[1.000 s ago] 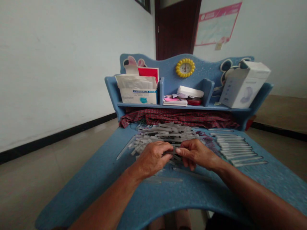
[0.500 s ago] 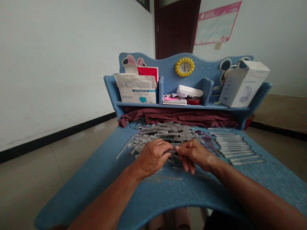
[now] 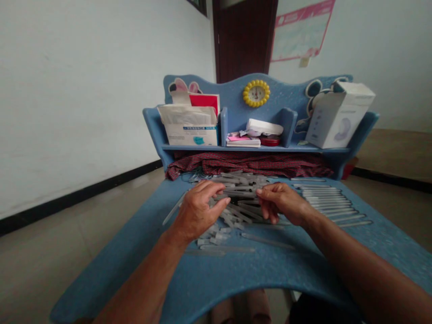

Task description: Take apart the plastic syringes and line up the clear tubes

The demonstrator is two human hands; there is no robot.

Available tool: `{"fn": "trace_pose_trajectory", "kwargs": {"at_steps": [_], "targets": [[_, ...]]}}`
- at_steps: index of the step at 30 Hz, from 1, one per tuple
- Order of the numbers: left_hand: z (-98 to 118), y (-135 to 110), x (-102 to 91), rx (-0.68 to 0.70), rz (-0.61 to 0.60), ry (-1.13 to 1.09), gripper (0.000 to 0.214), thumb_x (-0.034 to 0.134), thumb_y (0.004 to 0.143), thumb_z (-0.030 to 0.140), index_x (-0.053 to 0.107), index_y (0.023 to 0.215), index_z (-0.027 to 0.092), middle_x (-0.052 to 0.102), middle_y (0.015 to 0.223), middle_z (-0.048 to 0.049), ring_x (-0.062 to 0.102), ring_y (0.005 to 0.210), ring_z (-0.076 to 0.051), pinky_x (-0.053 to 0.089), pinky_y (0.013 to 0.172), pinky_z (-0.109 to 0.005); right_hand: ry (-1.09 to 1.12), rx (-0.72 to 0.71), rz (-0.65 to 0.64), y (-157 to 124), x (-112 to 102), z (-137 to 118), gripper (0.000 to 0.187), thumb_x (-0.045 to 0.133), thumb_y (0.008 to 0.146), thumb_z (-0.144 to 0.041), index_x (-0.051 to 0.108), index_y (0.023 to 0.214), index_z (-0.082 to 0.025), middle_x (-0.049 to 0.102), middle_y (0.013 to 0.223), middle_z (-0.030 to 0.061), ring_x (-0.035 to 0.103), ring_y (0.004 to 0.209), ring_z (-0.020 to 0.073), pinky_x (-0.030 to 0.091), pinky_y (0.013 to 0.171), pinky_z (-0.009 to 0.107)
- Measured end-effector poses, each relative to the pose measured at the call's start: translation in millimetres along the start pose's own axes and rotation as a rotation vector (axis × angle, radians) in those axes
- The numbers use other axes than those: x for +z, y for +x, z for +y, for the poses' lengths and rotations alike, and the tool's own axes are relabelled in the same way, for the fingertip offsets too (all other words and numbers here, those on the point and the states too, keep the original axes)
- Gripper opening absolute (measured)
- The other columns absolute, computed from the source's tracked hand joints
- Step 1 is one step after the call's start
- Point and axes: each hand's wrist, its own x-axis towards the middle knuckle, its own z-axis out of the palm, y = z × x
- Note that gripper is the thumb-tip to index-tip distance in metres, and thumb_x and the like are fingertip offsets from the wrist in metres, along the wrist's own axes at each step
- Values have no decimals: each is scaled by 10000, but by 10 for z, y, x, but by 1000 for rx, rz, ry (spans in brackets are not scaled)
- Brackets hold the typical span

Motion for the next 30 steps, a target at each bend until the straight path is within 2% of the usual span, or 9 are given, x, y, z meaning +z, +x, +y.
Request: {"fn": "trace_pose_trajectory", "kwargs": {"at_steps": [4, 7, 11, 14, 18, 23, 27, 30], "targets": [[-8, -9, 7, -8, -205, 2, 96, 548, 798, 178, 632, 767, 143, 614, 678, -14, 557, 627, -121, 434, 601, -231, 16, -34, 64, 26, -135, 6, 369, 596, 739, -506, 516, 665, -153, 610, 438, -3, 495, 280, 94, 311, 283, 174], [-17, -25, 39, -7, -340, 10, 112, 535, 802, 176, 633, 755, 149, 597, 661, -5, 547, 613, -117, 406, 580, -224, -34, -56, 15, 1, -234, -31, 369, 605, 733, -501, 512, 645, -155, 610, 449, -3, 496, 295, 90, 325, 298, 177], [-13, -54, 96, 14, -511, 19, 78, 572, 777, 181, 647, 780, 157, 596, 694, -11, 556, 651, -132, 398, 595, -225, -274, -23, -130, -112, -361, -194, 390, 611, 731, -497, 497, 571, -160, 599, 452, -8, 477, 304, 76, 346, 317, 184], [-1, -78, 133, 60, -635, 51, 101, 557, 797, 209, 653, 801, 177, 606, 750, -19, 571, 728, -153, 410, 656, -241, -449, 6, -132, -258, -426, -341, 396, 589, 752, -499, 501, 556, -167, 585, 455, -8, 476, 320, 77, 338, 324, 191], [11, -99, 160, 73, -674, 109, 128, 548, 815, 248, 650, 862, 185, 597, 807, -32, 568, 781, -171, 419, 700, -270, -554, 34, -69, -557, -471, -377, 377, 560, 781, -496, 529, 580, -179, 578, 475, -6, 478, 345, 83, 336, 343, 199], [55, -116, 204, 105, -662, 187, 117, 579, 790, 240, 652, 868, 193, 572, 810, -42, 538, 818, -197, 426, 723, -309, -520, 128, 17, -937, -499, -67, 401, 519, 807, -505, 511, 566, -184, 570, 491, 3, 473, 361, 83, 343, 366, 203], [90, -127, 252, 125, -674, 225, 97, 580, 786, 242, 651, 825, 188, 558, 804, -43, 524, 814, -199, 433, 721, -319, -488, 177, 105, -1028, -472, 179, 405, 540, 780, -514, 485, 555, -181, 544, 477, -8, 462, 363, 81, 342, 374, 202], [98, -132, 272, 135, -665, 257, 89, 575, 792, 236, 645, 806, 184, 553, 810, -45, 518, 817, -199, 436, 708, -317, -457, 167, 124, -996, -409, 233, 413, 544, 767, -526, 475, 548, -183, 530, 459, -15, 443, 354, 77, 326, 366, 197]]}}
